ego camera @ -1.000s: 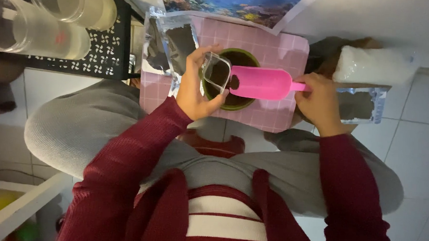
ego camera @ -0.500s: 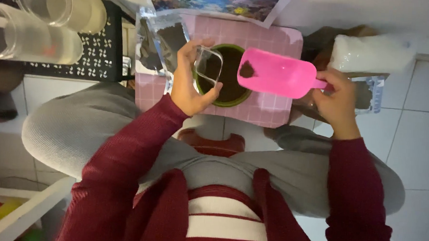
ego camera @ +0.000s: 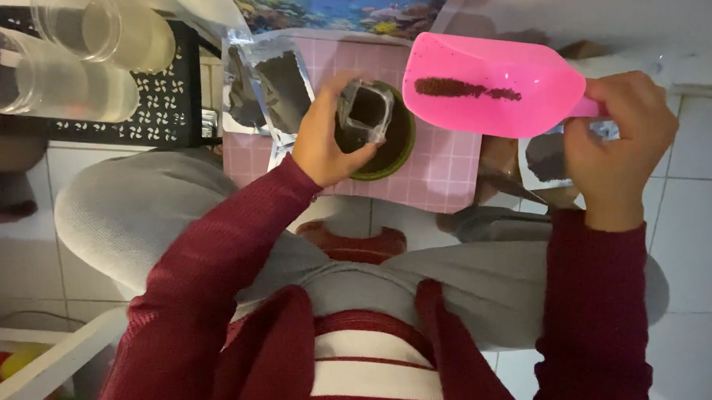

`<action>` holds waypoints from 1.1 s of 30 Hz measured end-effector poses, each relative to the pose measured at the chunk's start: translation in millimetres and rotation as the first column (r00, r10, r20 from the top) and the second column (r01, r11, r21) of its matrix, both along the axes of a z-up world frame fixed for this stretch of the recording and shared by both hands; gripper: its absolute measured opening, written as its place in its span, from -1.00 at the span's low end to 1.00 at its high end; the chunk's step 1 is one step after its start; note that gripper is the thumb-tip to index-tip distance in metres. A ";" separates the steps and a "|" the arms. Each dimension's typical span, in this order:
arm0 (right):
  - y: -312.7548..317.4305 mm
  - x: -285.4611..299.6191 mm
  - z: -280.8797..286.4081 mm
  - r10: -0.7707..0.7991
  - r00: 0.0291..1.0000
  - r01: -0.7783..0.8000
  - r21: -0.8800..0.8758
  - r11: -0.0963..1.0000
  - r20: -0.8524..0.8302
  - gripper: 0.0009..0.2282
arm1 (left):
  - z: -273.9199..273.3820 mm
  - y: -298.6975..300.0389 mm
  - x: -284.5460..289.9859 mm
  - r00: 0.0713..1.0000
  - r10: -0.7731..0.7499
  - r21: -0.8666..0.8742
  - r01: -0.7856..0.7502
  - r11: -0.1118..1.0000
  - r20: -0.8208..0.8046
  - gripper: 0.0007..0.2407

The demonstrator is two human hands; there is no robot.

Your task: Filling small plastic pouches with granular bait using a hand scoop

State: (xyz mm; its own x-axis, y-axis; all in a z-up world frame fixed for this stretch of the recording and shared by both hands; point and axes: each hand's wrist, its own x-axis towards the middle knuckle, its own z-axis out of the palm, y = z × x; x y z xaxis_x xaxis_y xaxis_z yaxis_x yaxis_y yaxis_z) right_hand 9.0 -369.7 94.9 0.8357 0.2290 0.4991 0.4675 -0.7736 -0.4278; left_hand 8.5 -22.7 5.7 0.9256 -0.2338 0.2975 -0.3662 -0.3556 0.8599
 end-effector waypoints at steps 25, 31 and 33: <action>29.7 27.1 23.3 0.216 0.953 -0.140 -0.324 0.936 0.212 -0.72 | -7.2 -3.6 4.8 0.999 -0.014 0.120 0.009 0.993 0.040 -0.23; 27.0 25.5 26.9 0.210 0.957 -0.128 -0.360 0.924 0.199 -0.74 | -8.0 -5.8 5.4 0.997 -0.010 0.116 0.002 0.993 0.071 -0.26; 21.1 28.1 22.9 0.232 0.928 -0.086 -0.439 0.894 0.291 -0.73 | -10.3 -7.1 5.8 1.000 -0.016 0.159 0.012 0.987 0.025 -0.23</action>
State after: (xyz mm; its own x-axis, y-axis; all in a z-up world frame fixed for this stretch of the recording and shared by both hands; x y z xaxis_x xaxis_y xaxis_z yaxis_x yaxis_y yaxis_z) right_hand 37.1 -348.7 117.8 0.5750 0.5898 0.5670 0.6557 -0.7467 0.1117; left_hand 14.3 -29.8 -4.6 0.9143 -0.2931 0.2796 -0.3939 -0.4819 0.7827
